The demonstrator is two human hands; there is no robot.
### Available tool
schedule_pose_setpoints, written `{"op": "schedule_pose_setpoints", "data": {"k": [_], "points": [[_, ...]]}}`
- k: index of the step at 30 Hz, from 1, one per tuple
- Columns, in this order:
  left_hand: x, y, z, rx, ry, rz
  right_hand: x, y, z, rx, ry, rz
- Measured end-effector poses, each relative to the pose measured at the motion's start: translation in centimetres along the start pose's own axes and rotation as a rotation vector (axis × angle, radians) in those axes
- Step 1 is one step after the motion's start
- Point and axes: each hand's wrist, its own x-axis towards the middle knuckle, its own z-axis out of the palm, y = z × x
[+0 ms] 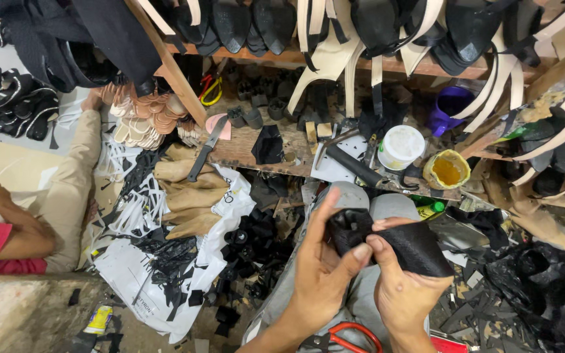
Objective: The person cuts small pieces of black shoe material from a roll using red-handled scissors. They wrap the material around a cylindrical shoe part, trim the edges, and place the finished pieces on their lap. The person repeats this process several times.
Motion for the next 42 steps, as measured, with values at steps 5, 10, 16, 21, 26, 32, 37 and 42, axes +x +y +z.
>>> {"op": "schedule_pose_setpoints", "data": {"k": [5, 10, 16, 21, 26, 32, 37, 42], "points": [[-0.2, 0.4, 0.4, 0.199, -0.005, 0.133, -0.2, 0.6, -0.4, -0.053, -0.020, -0.083], [-0.4, 1.0, -0.4, 0.674, -0.083, 0.357, -1.1, 0.3, -0.4, -0.118, -0.007, -0.223], [-1.0, 0.5, -0.5, 0.568, -0.110, 0.366, -1.5, 0.9, -0.7, 0.056, 0.068, -0.230], [-0.8, -0.9, -0.6, 0.388, 0.044, 0.251, -2.1, 2.5, -0.3, 0.087, 0.097, -0.093], [0.1, -1.6, -1.1, 0.205, 0.128, 0.226, -2.7, 2.3, 0.7, 0.137, 0.066, -0.128], [0.6, -0.6, -1.8, 0.310, 0.064, 0.092, -0.7, 2.0, 0.9, -0.084, 0.116, 0.078], [0.7, -0.6, -1.6, 0.277, 0.040, -0.002, 0.1, 1.7, 0.1, -0.125, 0.018, 0.002], [1.8, -1.1, -2.3, 0.360, -0.009, -0.055, 1.0, 1.3, -0.1, -0.193, 0.015, 0.010]]}}
